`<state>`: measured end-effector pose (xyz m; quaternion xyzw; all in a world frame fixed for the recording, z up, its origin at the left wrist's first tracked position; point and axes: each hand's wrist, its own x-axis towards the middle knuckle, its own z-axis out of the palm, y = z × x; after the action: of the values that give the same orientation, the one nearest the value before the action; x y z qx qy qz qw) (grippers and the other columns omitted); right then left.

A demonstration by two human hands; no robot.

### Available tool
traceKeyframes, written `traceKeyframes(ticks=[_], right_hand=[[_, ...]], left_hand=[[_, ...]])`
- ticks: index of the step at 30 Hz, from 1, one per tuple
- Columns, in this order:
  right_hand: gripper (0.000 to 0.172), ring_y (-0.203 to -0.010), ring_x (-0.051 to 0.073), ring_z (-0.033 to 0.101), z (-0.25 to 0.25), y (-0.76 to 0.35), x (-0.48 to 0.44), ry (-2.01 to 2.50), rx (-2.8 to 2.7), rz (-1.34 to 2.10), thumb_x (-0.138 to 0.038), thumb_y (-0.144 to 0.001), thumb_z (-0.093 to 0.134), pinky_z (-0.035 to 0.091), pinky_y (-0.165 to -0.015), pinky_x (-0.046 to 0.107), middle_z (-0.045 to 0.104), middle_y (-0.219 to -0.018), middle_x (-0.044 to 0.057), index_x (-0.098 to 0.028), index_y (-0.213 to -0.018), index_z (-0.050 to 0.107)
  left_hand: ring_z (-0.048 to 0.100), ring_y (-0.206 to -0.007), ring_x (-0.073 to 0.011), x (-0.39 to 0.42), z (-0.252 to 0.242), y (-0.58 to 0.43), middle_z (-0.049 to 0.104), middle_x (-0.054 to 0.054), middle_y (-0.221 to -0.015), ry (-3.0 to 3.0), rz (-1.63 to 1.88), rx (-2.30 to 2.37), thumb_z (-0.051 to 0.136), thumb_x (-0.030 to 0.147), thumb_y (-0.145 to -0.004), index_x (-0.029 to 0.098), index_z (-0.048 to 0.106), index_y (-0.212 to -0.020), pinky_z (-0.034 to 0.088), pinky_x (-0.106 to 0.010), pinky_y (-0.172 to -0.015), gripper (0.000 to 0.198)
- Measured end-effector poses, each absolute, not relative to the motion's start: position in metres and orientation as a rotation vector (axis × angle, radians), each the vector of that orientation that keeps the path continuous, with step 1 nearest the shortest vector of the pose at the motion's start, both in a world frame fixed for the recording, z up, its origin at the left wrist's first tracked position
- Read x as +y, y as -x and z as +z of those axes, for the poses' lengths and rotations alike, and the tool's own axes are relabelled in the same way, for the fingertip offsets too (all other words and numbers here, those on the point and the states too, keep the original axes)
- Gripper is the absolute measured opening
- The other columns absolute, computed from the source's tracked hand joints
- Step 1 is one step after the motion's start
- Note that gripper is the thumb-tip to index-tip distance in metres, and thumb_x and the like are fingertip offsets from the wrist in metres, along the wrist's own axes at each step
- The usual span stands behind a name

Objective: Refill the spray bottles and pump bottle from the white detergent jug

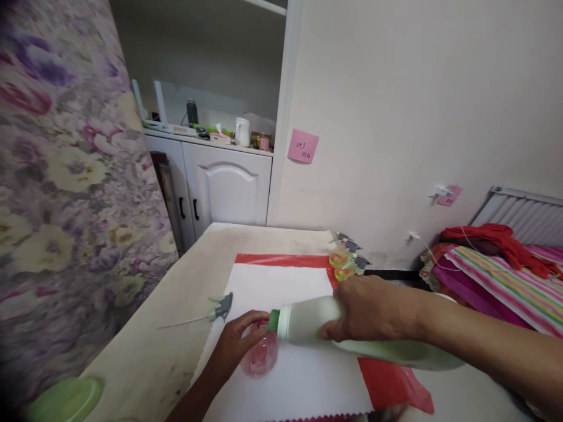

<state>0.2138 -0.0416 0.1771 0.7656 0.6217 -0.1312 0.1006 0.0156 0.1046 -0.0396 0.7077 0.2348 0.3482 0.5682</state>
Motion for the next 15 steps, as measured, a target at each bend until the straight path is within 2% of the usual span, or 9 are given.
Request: traceKeyframes(ticks=[5,15], right_hand=[[0.047,-0.062,0.020,0.062,0.171,-0.219,-0.044,-2.280,1.884,-0.408,-0.065,-0.072,0.058,0.039,-0.052,0.029,0.071,-0.072,0.006,-0.018,-0.072,0.066],[0.027,-0.068,0.018,0.063,0.152,-0.225,-0.056,-2.405,2.024,-0.641,-0.048,-0.076,0.063,0.042,-0.055,0.025,0.072,-0.079,0.002,-0.022,-0.082,0.067]], left_hand=[[0.067,-0.095,-0.0239,0.104,-0.040,-0.015,0.076,-0.004,-0.094,-1.682,0.828,0.544,0.066,0.027,-0.076,0.021,0.074,-0.091,0.048,-0.032,-0.086,0.018],[0.068,-0.094,-0.0238,0.105,-0.042,-0.014,0.076,-0.004,-0.095,-1.656,0.844,0.523,0.068,0.027,-0.076,0.021,0.074,-0.093,0.048,-0.031,-0.087,0.019]])
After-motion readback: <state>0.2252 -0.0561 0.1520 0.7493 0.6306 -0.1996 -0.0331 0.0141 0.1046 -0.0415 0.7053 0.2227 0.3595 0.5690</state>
